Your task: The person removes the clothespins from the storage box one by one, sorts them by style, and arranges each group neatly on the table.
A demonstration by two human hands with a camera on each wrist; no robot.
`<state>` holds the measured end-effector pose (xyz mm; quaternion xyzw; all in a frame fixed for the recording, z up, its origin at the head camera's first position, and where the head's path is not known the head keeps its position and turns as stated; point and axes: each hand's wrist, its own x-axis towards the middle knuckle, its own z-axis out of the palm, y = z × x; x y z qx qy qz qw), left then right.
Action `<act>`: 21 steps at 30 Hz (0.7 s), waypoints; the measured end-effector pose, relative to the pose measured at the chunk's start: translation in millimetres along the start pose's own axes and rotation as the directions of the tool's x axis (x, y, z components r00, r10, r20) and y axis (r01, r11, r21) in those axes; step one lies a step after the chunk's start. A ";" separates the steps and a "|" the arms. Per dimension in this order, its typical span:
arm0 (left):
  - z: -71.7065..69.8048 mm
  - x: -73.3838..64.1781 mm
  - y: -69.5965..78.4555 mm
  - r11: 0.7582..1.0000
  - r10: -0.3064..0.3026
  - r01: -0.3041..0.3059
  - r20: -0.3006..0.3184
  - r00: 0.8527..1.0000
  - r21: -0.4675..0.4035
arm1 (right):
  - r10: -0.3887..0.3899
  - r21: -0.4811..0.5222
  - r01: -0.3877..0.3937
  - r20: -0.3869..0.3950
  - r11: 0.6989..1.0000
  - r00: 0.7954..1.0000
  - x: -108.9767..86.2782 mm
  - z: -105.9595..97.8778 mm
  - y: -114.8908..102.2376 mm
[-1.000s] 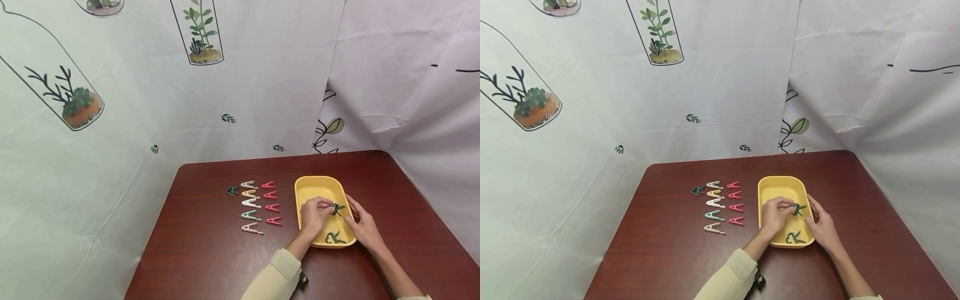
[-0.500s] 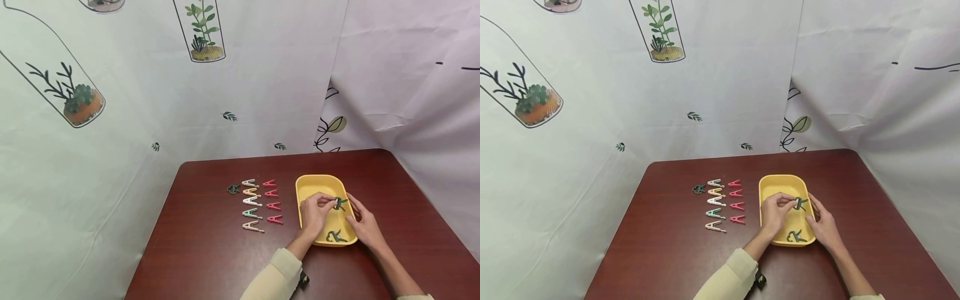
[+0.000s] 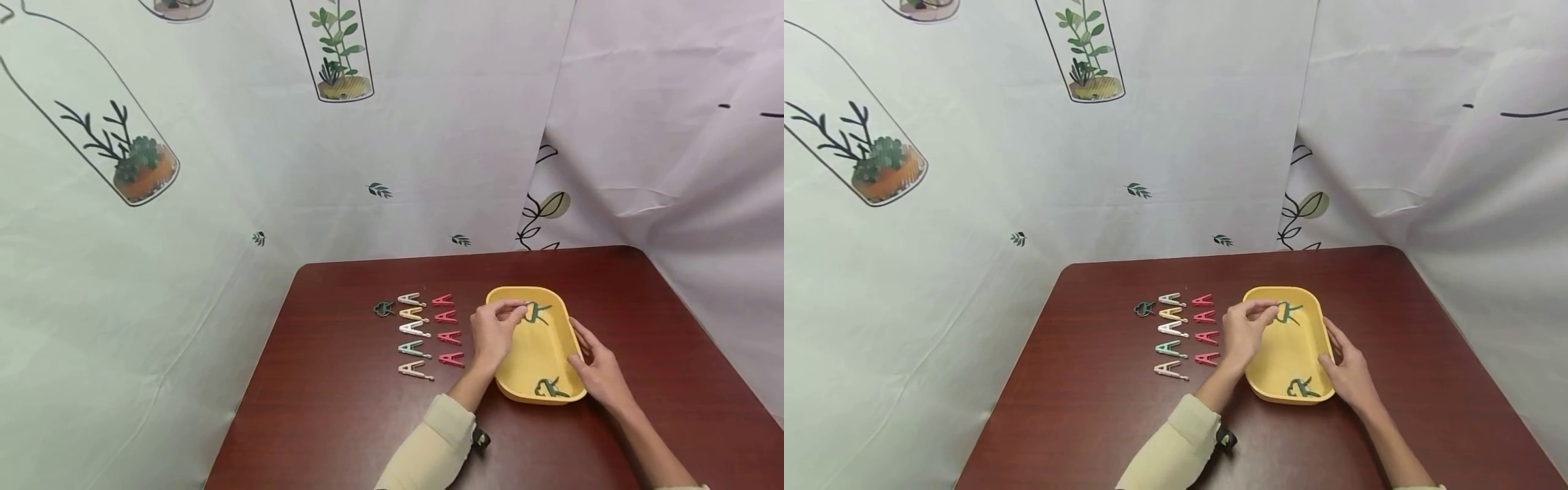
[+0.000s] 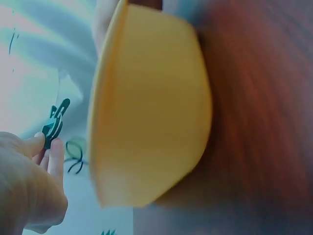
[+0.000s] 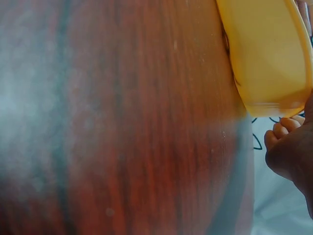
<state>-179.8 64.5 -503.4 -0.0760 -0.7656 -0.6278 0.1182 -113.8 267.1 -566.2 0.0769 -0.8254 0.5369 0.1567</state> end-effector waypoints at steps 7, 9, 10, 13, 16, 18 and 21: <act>-36.3 24.7 -6.5 0.994 -0.073 0.068 -0.056 0.996 -0.088 | -0.021 0.026 0.020 0.013 0.999 1.000 -0.9 0.0 0.4; -50.3 31.9 -11.2 0.990 -0.082 0.072 -0.075 0.994 -0.123 | -0.025 0.035 0.024 0.018 0.999 1.000 -1.1 0.3 0.3; -57.9 35.5 -14.0 0.988 -0.083 0.071 -0.085 0.993 -0.136 | -0.024 0.036 0.023 0.019 0.999 1.000 -1.2 0.3 0.1; -82.3 45.2 -23.0 0.988 -0.093 0.078 -0.111 0.989 -0.133 | -0.012 0.031 0.011 0.027 0.999 1.000 -1.3 0.0 -0.6; -107.1 52.3 -32.0 0.992 -0.103 0.091 -0.138 0.985 -0.087 | 0.000 0.009 0.000 0.026 1.000 1.000 -1.5 -0.6 -0.5; -122.9 55.7 -37.7 0.992 -0.118 0.111 -0.154 0.981 -0.052 | 0.006 -0.006 -0.006 0.024 1.000 1.000 -1.7 -0.9 -0.9; -145.3 59.7 -47.0 0.990 -0.143 0.138 -0.178 0.974 -0.039 | 0.012 -0.024 -0.012 0.020 1.000 1.000 -2.1 -0.9 -1.2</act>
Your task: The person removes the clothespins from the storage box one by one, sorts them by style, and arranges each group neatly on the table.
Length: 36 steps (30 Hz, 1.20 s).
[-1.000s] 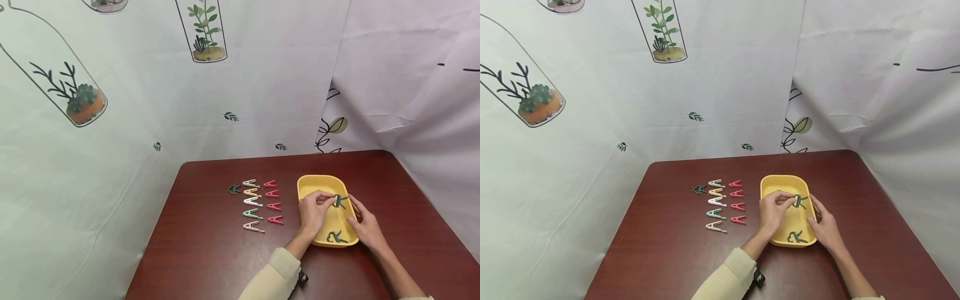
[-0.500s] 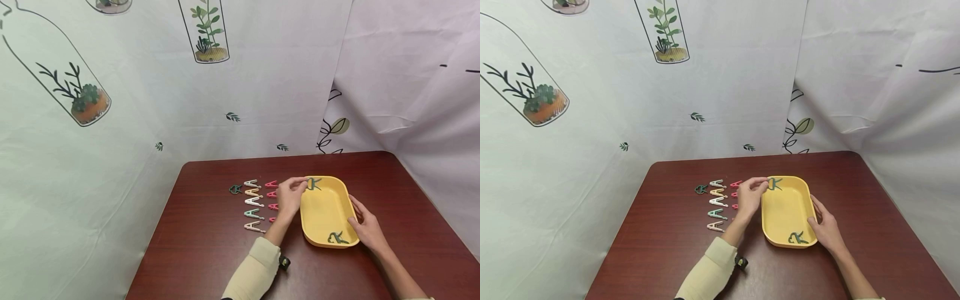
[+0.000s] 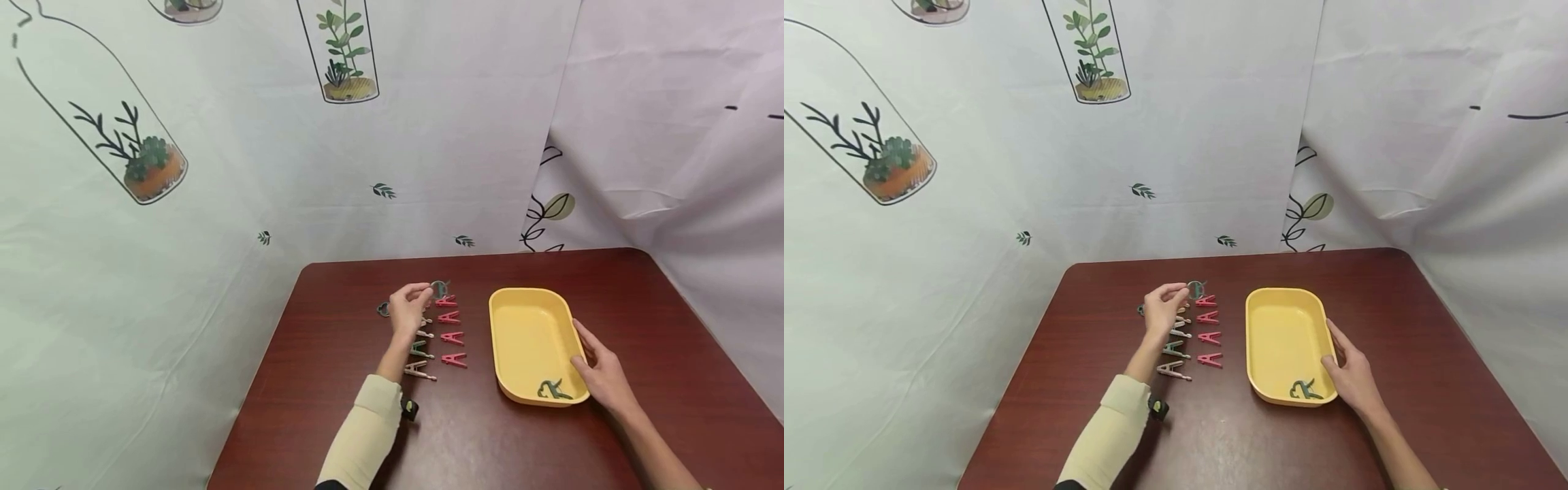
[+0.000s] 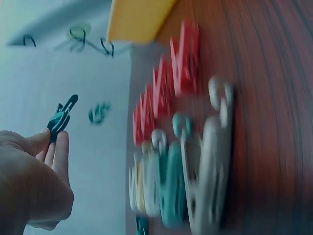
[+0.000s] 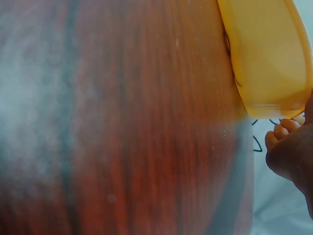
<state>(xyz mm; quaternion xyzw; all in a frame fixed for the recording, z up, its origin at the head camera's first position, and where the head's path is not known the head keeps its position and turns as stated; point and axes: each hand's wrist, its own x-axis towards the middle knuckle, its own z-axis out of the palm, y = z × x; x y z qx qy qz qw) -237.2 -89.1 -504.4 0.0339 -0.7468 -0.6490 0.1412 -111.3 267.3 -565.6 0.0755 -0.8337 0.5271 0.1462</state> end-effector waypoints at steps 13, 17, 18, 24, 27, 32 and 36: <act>-76.4 14.7 -34.0 0.983 -0.125 0.138 -0.107 0.986 0.122 | 0.000 -0.008 0.000 -0.001 1.000 1.000 1.0 -0.1 1.4; -92.3 13.5 -40.3 0.978 -0.150 0.164 -0.106 0.983 0.128 | -0.002 -0.004 0.002 0.003 1.000 1.000 0.8 -0.2 1.7; -95.4 13.2 -41.7 0.976 -0.159 0.173 -0.107 0.981 0.134 | -0.002 -0.003 0.002 0.004 1.000 1.000 0.8 -0.3 1.7; -110.3 10.9 -49.4 0.973 -0.206 0.212 -0.074 0.976 0.089 | -0.008 -0.009 0.008 0.001 1.000 1.000 0.4 -0.2 2.6; -115.7 9.4 -52.3 0.971 -0.220 0.224 -0.052 0.974 0.088 | -0.011 -0.013 0.011 -0.002 1.000 1.000 0.5 -0.2 3.1; -121.0 7.6 -58.0 0.965 -0.238 0.240 -0.032 0.971 0.103 | -0.013 -0.016 0.013 -0.002 1.000 1.000 0.9 -0.1 3.5; -122.8 6.1 -62.0 0.963 -0.245 0.245 -0.014 0.969 0.109 | -0.014 -0.017 0.014 -0.004 1.000 1.000 0.9 -0.1 3.0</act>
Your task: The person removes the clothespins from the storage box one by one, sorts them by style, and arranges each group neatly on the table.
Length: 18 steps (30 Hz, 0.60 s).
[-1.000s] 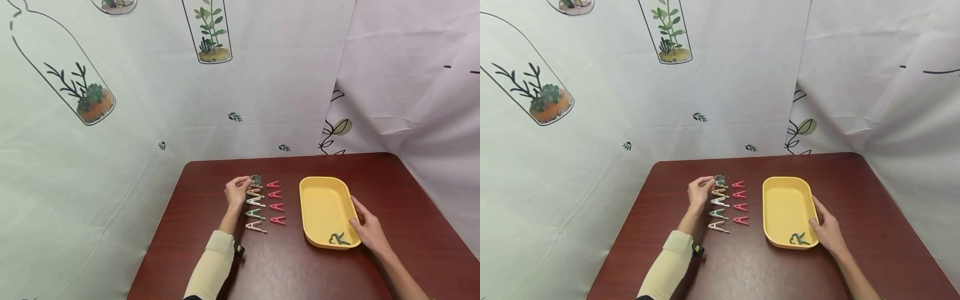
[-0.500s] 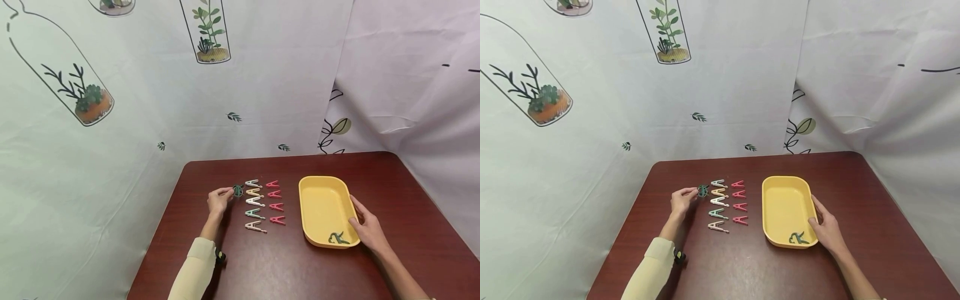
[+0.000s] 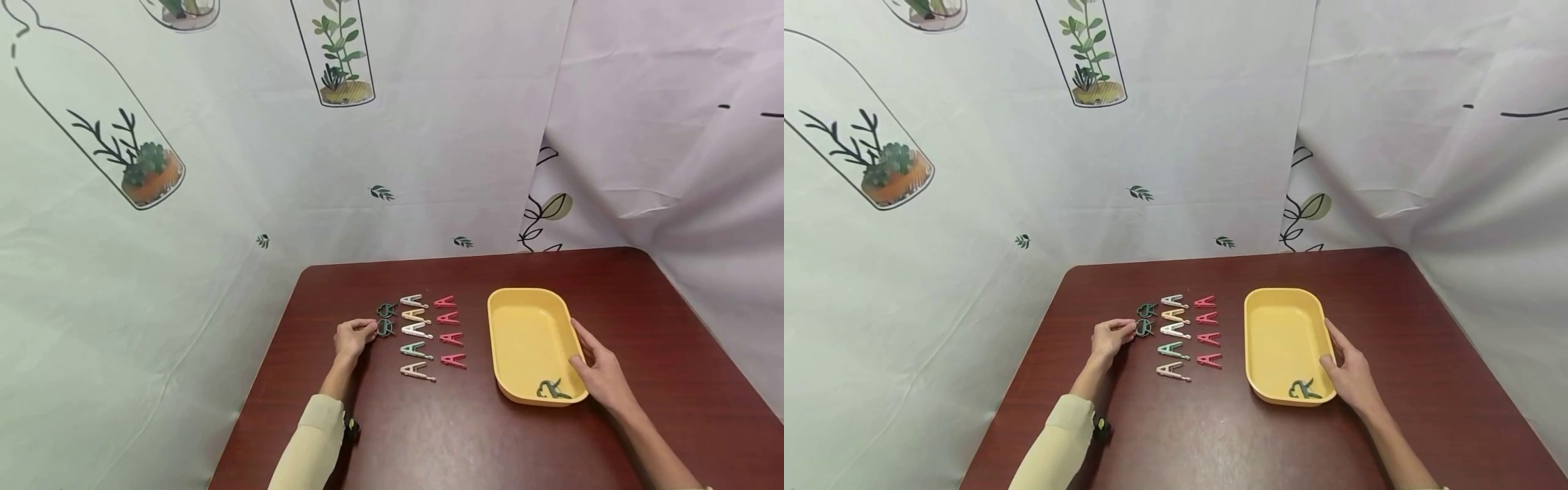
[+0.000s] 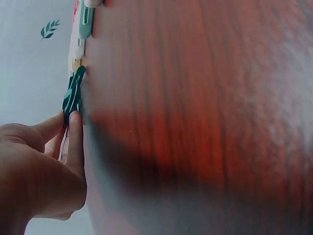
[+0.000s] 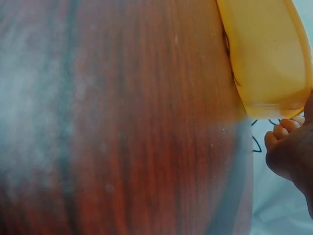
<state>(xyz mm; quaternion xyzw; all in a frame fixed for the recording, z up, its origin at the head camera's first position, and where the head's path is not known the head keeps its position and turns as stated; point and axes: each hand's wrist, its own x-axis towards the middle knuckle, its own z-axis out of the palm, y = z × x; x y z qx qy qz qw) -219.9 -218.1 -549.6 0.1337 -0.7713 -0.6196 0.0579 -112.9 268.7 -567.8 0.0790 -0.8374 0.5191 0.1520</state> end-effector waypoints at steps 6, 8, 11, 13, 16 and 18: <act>-1.2 0.7 -6.2 1.000 0.009 -0.009 0.009 1.000 0.023 | -0.007 0.000 0.007 -0.003 1.000 1.000 -0.5 0.0 -1.1; -1.2 1.2 -6.9 0.999 0.016 -0.016 0.008 1.000 0.040 | -0.007 0.003 0.007 -0.004 1.000 1.000 -0.2 -0.1 -1.5; -0.9 1.6 -5.8 0.997 0.027 -0.027 0.000 1.000 0.077 | 0.000 0.005 0.000 -0.003 1.000 1.000 0.1 -0.1 -1.5; -0.6 1.8 -4.8 0.993 0.035 -0.034 -0.006 0.999 0.116 | 0.007 0.004 -0.007 -0.001 1.000 1.000 0.1 0.0 -1.1; -0.6 1.2 -3.4 0.980 0.054 -0.050 -0.015 0.998 0.192 | 0.015 0.004 -0.015 0.000 1.000 1.000 0.1 0.3 -0.8; -0.7 0.9 -3.6 0.971 0.067 -0.062 -0.016 0.998 0.229 | 0.017 0.009 -0.017 0.001 1.000 1.000 0.2 0.6 -0.5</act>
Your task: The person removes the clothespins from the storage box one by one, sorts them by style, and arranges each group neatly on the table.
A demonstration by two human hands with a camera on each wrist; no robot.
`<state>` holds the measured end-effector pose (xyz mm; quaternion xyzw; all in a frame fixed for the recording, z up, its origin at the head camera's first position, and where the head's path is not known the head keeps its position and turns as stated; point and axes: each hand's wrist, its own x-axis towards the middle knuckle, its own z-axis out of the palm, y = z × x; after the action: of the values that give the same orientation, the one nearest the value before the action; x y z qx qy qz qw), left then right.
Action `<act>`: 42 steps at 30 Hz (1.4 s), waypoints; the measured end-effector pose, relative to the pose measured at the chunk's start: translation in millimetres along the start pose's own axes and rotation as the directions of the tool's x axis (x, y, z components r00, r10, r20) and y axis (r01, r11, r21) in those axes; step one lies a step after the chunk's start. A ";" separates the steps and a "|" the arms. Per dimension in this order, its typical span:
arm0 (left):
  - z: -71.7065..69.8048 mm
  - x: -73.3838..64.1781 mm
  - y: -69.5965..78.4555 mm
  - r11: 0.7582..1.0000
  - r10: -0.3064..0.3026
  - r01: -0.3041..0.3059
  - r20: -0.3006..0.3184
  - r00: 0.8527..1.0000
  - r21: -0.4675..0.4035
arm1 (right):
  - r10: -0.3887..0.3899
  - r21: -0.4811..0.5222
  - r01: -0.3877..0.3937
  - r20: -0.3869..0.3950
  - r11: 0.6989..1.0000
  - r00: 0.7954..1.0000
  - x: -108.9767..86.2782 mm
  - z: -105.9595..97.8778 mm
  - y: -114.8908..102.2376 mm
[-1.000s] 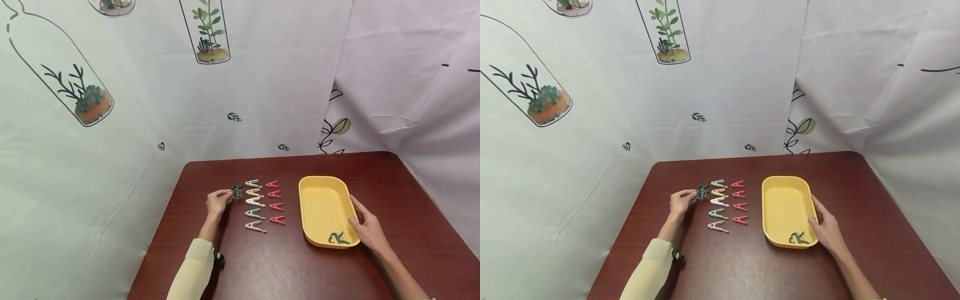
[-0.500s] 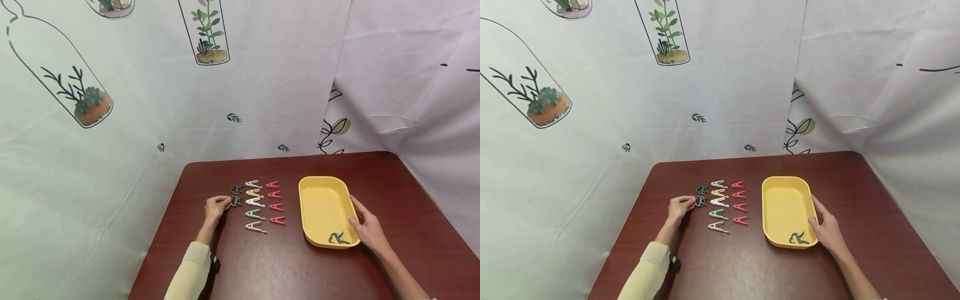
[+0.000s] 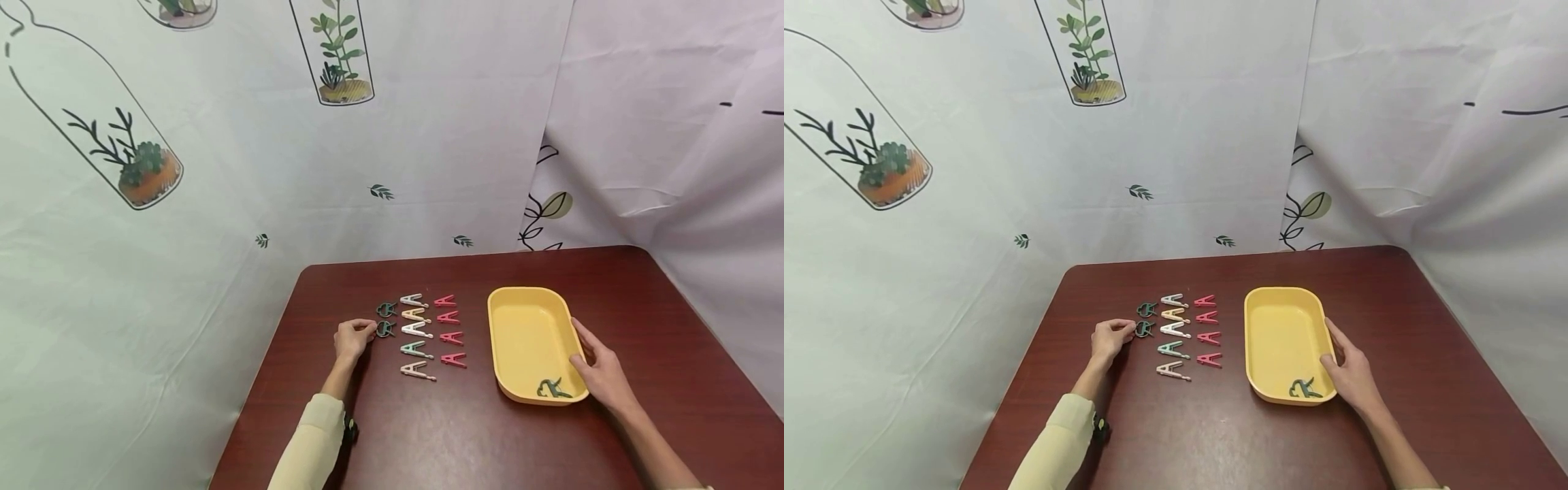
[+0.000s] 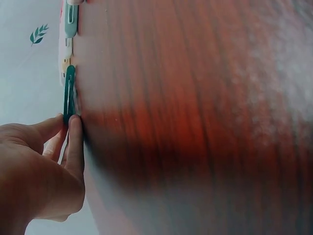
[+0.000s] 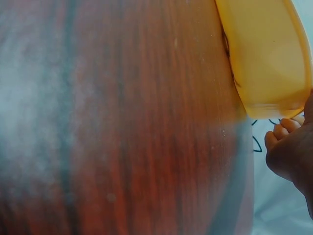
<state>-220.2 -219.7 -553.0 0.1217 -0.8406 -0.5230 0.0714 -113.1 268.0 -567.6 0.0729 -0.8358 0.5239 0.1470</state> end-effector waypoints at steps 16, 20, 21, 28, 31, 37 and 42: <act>-1.0 3.8 3.4 0.988 0.062 -0.049 -0.080 0.995 0.149 | -0.002 0.016 0.002 -0.001 1.000 1.000 0.9 -0.2 -0.1; 1.8 6.0 11.2 0.991 0.093 -0.074 -0.174 0.980 0.115 | -0.004 0.006 0.004 0.000 1.000 1.000 2.8 -0.9 0.7; 3.1 6.2 14.5 0.993 0.093 -0.076 -0.193 0.977 0.093 | -0.004 0.004 0.004 0.002 1.000 1.000 3.3 -1.1 0.9; 20.5 1.1 47.7 0.985 0.133 -0.155 -0.222 0.966 -0.081 | 0.001 -0.002 -0.001 0.005 1.000 1.000 3.8 -1.8 0.1; 32.3 -3.0 61.1 0.971 0.168 -0.198 -0.207 0.964 -0.135 | 0.002 -0.003 -0.002 0.003 1.000 1.000 3.4 -1.4 0.0; 59.8 -13.5 84.5 0.951 0.193 -0.228 -0.174 0.966 -0.208 | 0.004 0.015 -0.004 -0.003 1.000 1.000 2.9 -0.6 -0.1; 84.3 -27.6 100.5 0.931 0.201 -0.224 -0.106 0.974 -0.289 | 0.007 0.024 -0.007 0.004 1.000 1.000 2.0 -0.6 0.4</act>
<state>-227.6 -96.8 -500.1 0.0373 -0.7569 -0.6282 0.1764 -115.0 268.7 -567.0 0.0727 -0.8301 0.5341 0.1426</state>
